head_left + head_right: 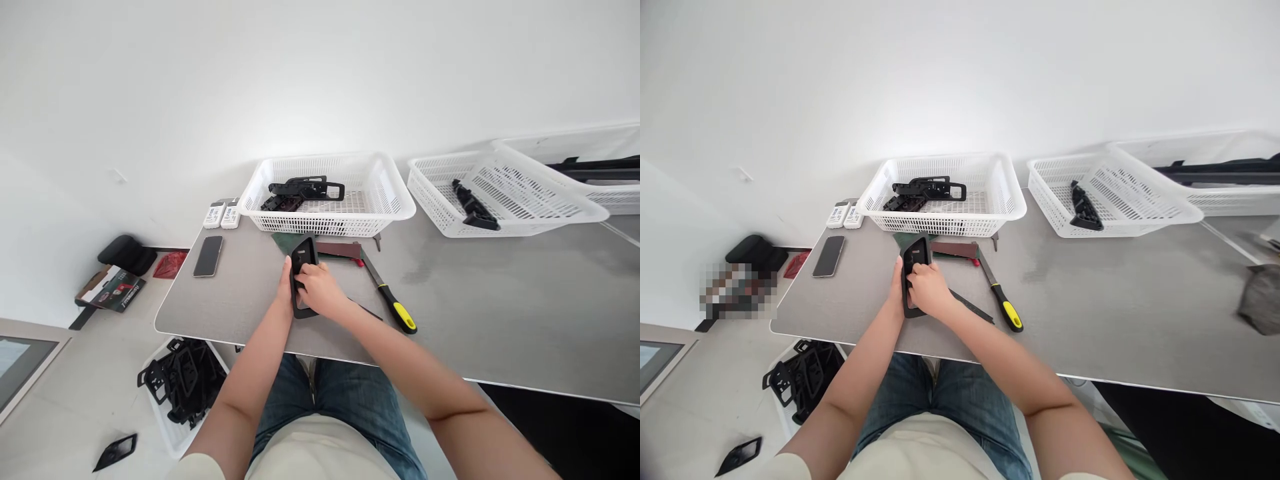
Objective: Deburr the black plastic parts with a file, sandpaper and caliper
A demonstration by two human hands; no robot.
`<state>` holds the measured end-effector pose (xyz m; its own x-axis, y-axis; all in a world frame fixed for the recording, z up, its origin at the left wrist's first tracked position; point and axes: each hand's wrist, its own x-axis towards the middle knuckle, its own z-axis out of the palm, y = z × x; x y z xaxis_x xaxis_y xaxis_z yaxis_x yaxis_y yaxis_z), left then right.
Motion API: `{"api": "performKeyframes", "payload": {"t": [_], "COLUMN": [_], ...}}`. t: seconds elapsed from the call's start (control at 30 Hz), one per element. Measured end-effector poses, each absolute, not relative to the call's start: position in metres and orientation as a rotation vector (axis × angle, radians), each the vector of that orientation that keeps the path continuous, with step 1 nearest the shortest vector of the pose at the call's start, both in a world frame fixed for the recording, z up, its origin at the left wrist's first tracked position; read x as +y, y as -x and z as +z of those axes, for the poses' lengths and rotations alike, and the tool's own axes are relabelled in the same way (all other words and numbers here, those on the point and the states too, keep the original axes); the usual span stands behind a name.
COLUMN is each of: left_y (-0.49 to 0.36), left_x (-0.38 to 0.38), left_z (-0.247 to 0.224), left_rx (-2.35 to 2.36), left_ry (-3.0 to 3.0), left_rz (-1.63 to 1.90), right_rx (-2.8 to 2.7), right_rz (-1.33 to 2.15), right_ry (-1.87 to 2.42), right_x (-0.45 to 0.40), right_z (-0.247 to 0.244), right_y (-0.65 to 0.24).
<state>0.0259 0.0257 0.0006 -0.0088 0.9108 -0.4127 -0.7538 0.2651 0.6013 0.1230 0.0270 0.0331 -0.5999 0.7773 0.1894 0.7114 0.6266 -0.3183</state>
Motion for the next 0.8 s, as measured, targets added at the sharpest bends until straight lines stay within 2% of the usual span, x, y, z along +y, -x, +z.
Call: {"api": "performKeyframes", "payload": {"t": [0.1,0.23,0.4,0.57,0.8], "left_y": [-0.026,-0.029,-0.033,-0.039,-0.032], "left_x": [0.027,0.028,0.027,0.024,0.027], "left_z": [0.0,-0.003,-0.009,-0.004,-0.006], "left_rx": [0.792,0.778,0.818,0.822,0.845], "left_ry": [-0.252,-0.297,-0.37,-0.521,-0.465], "left_rz": [1.284,1.365,1.392,1.481,1.434], "right_rx": [-2.481,-2.008,-2.069,-2.005,-2.087], "right_rz": [0.586,0.272,-0.051,-0.077,-0.083], "right_ry": [1.054,1.415,1.458,1.6,1.426], "right_x": [0.033,0.053,0.056,0.056,0.056], "right_z": [0.041,0.048,0.033,0.015,0.011], "right_y": [-0.144,-0.152,-0.132,-0.119,-0.113]}}
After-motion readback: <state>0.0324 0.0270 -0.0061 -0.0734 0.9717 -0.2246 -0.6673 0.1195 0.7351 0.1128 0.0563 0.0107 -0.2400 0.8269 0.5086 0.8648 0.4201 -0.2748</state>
